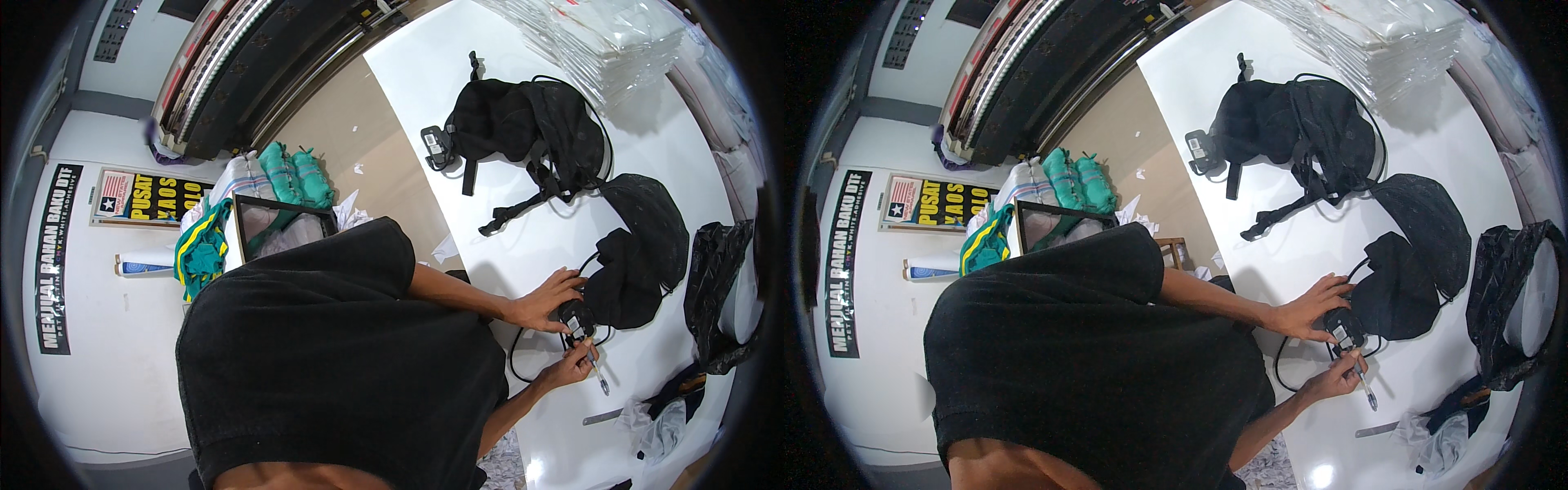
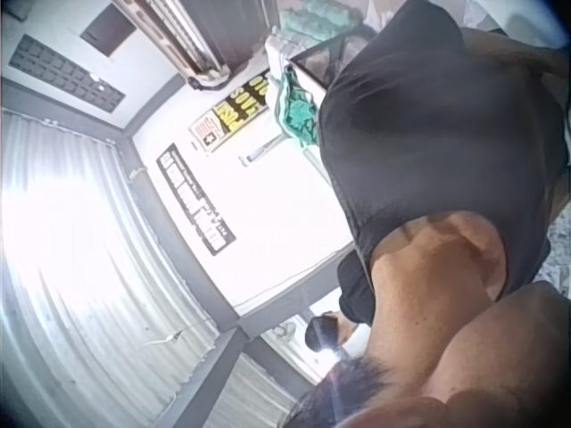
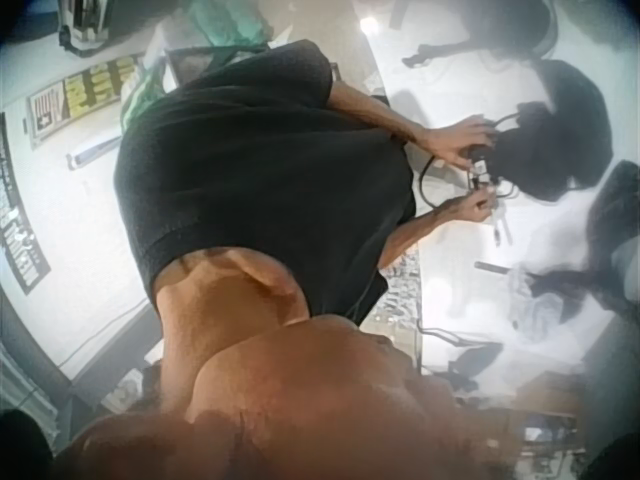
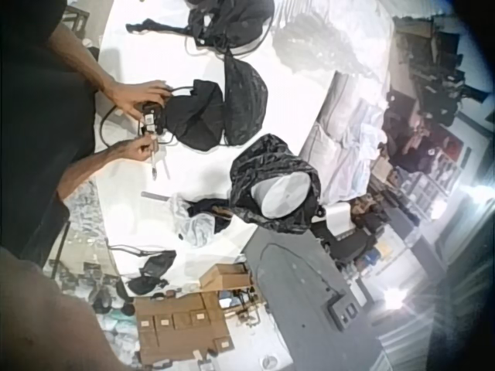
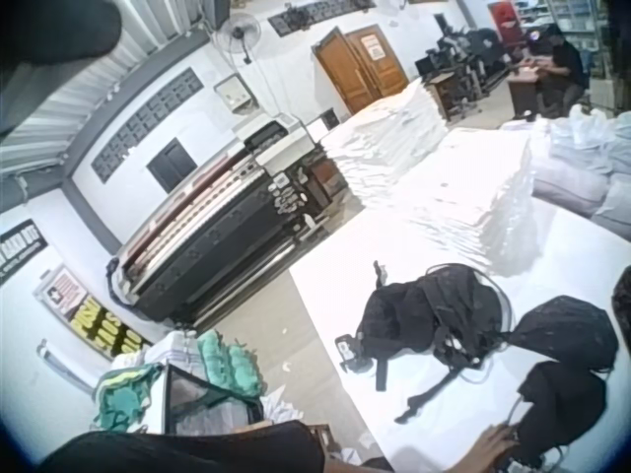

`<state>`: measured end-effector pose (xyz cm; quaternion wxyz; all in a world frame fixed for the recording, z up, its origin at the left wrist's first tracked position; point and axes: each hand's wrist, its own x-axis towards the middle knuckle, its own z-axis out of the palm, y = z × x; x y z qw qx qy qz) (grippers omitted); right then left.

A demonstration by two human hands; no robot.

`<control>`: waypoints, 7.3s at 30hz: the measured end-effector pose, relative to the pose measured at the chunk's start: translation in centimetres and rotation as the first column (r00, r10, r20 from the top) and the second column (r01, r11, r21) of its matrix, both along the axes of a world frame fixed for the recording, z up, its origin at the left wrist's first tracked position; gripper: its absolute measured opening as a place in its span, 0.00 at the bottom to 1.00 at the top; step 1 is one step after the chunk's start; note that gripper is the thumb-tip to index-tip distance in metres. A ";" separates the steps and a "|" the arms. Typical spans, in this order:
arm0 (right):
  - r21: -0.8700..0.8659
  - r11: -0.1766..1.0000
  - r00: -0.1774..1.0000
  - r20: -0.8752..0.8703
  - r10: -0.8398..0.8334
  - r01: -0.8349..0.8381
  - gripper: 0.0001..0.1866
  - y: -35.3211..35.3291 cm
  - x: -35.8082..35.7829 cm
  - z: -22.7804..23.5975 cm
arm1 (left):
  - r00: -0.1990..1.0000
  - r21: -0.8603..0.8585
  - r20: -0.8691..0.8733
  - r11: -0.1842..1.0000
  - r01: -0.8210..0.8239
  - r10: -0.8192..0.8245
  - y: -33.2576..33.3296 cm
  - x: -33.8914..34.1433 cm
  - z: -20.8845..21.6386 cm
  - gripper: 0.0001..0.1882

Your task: The person picks up a bag and a garment, moves to a table, and uses scissors and tape to attach components to black bags.

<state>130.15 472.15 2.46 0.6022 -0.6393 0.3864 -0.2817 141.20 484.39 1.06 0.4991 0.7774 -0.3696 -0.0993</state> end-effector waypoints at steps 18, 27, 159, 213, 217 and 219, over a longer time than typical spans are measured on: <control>0.051 0.999 0.999 0.031 -0.015 0.013 0.13 0.0 -0.3 -0.2 | 0.999 0.012 0.050 1.000 -0.019 0.019 0.4 0.2 0.2 0.38; -0.140 0.948 0.958 0.068 -0.277 0.285 0.17 -0.3 -4.0 8.3 | 0.998 -0.209 0.066 0.977 0.034 -0.021 0.2 0.7 0.4 0.47; -0.283 0.937 0.977 -0.110 0.183 -0.207 0.12 -79.6 -97.6 7.2 | 0.943 -0.150 -0.331 0.986 -0.076 0.022 -76.2 -98.4 11.7 0.10; -0.702 0.700 0.983 -0.007 0.181 -0.134 0.14 -79.3 -101.9 21.6 | -0.133 -0.439 -0.854 0.833 -0.336 -0.503 -81.3 -100.2 22.4 0.15; -0.315 0.948 0.991 0.097 0.089 -0.054 0.08 -80.4 -102.4 19.7 | 0.362 -0.553 -0.787 0.831 -0.055 -0.500 -81.8 -100.7 21.6 0.18; -0.334 0.942 0.986 0.149 0.075 -0.021 0.09 -78.9 -101.8 20.3 | 0.613 -0.549 -0.612 0.826 0.127 -0.500 -81.5 -101.3 22.2 0.21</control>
